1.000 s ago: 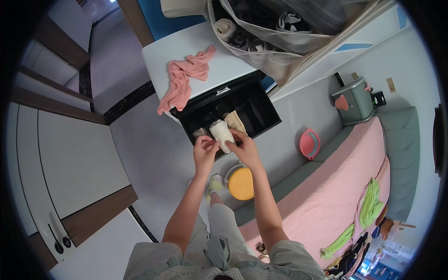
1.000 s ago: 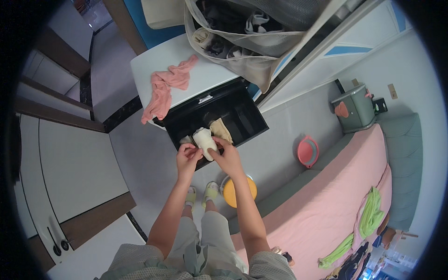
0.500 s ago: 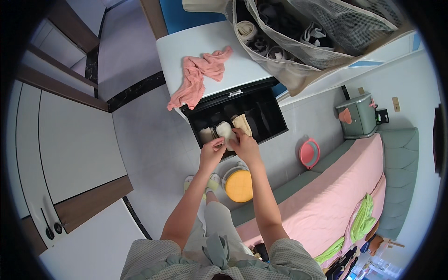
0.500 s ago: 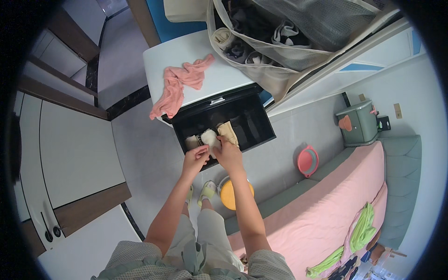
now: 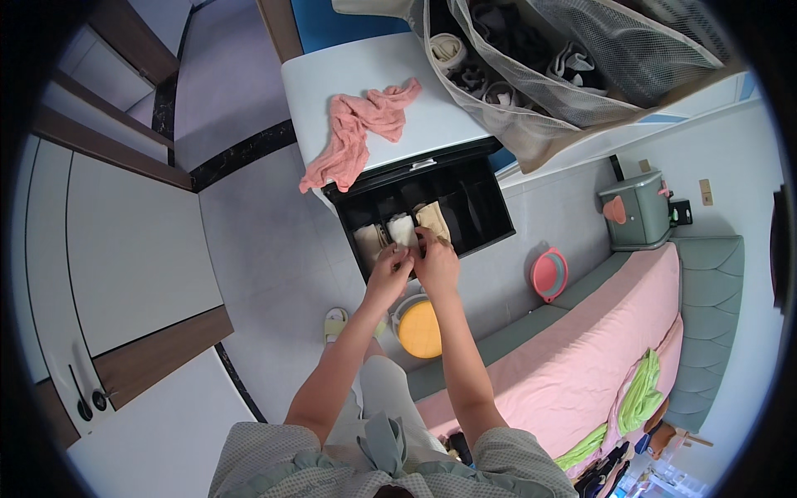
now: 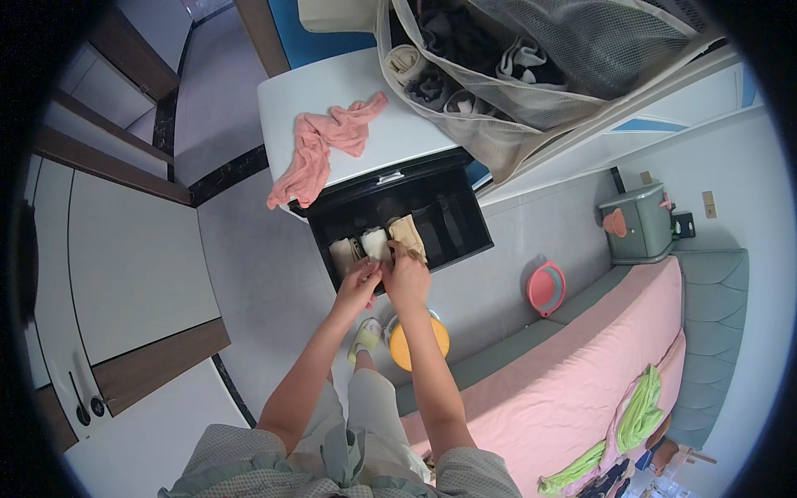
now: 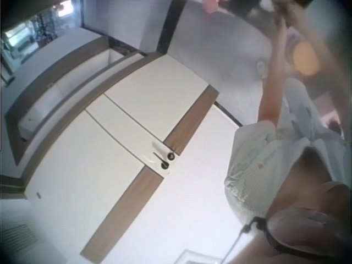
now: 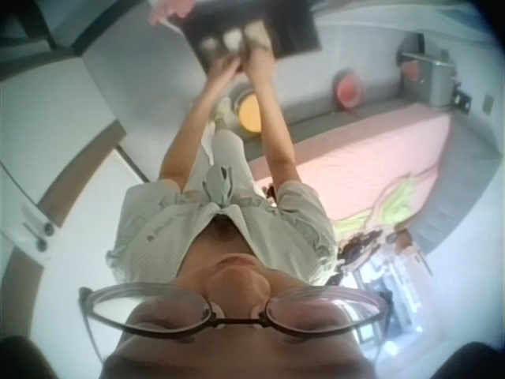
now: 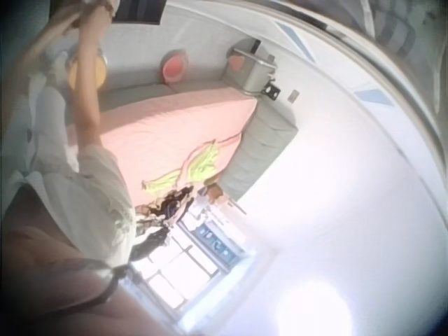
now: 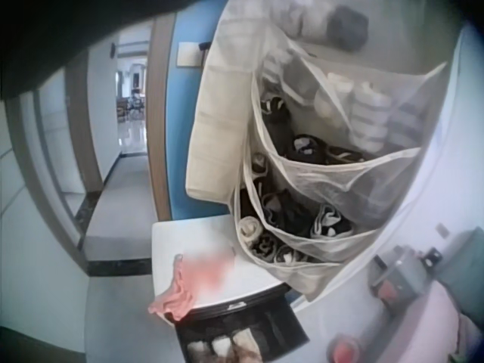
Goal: The person picks up pairs of rolled socks from a bed, brings them to a hanging organizer, and places them into the compartments by hand.
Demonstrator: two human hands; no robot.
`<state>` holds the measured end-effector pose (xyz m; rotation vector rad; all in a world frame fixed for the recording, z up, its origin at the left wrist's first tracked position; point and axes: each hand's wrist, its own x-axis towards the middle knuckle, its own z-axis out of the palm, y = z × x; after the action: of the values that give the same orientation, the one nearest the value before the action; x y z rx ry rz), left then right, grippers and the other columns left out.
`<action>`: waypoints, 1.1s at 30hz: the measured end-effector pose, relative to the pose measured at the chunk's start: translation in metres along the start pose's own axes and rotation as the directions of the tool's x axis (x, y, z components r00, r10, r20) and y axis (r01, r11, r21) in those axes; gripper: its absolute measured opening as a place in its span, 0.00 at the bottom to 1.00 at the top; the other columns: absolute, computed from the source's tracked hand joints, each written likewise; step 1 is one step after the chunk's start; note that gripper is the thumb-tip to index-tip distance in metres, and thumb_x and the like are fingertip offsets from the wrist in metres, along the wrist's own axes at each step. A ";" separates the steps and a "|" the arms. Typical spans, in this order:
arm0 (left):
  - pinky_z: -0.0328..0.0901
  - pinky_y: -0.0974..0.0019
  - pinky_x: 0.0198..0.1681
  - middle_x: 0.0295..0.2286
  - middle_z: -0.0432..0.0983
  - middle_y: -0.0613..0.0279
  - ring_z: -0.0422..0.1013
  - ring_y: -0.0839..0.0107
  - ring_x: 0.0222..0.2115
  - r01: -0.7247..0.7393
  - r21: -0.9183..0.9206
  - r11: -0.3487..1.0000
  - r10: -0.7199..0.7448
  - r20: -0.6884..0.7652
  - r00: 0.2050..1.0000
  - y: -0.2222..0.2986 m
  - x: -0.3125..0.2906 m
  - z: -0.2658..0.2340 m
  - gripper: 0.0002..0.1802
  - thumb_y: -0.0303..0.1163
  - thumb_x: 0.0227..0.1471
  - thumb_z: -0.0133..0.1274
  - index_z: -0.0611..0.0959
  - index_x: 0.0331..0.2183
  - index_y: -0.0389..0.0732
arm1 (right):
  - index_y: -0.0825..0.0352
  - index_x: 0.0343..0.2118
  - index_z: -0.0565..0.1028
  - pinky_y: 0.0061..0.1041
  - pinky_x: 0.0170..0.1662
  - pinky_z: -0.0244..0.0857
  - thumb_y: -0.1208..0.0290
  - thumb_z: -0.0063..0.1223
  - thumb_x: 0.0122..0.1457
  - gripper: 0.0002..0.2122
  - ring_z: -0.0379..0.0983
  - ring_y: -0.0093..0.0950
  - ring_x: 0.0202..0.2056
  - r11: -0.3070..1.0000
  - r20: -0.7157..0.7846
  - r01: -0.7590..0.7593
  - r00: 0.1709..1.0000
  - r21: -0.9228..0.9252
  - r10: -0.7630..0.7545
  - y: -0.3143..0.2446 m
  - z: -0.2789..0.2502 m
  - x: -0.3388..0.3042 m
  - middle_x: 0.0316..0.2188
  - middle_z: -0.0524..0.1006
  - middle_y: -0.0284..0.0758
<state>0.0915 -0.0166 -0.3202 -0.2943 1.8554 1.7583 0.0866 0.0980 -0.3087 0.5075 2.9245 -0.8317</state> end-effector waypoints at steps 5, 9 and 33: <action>0.63 0.72 0.16 0.50 0.58 0.55 0.69 0.75 0.20 -0.032 0.114 0.993 0.022 0.092 0.995 0.011 -0.003 0.001 0.22 0.41 0.52 0.48 0.74 0.42 0.33 | 0.58 0.35 0.76 0.32 0.38 0.67 0.72 0.56 0.43 0.13 0.72 0.35 0.36 0.991 -0.127 0.136 0.983 0.001 -0.135 0.004 0.002 -0.005 0.31 0.76 0.35; 0.64 0.72 0.17 0.46 0.61 0.57 0.69 0.74 0.23 -0.182 0.346 0.920 0.180 0.039 0.983 -0.013 0.005 0.000 0.20 0.41 0.52 0.48 0.74 0.41 0.35 | 0.58 0.34 0.76 0.31 0.38 0.66 0.74 0.56 0.42 0.12 0.71 0.36 0.37 0.986 -0.157 0.166 0.974 -0.004 -0.165 -0.002 0.001 -0.008 0.31 0.74 0.34; 0.63 0.78 0.28 0.36 0.75 0.64 0.68 0.80 0.24 -0.113 0.099 0.989 0.053 0.476 0.878 0.010 -0.077 -0.045 0.14 0.31 0.56 0.43 0.75 0.44 0.41 | 0.63 0.30 0.77 0.26 0.28 0.62 0.83 0.52 0.44 0.10 0.67 0.29 0.25 0.977 -0.512 0.011 0.853 0.213 0.102 -0.010 -0.013 -0.132 0.24 0.68 0.35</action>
<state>0.1379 -0.0760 -0.2719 0.2521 1.6217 1.5809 0.2084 0.0578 -0.2740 0.9555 3.2952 -1.1644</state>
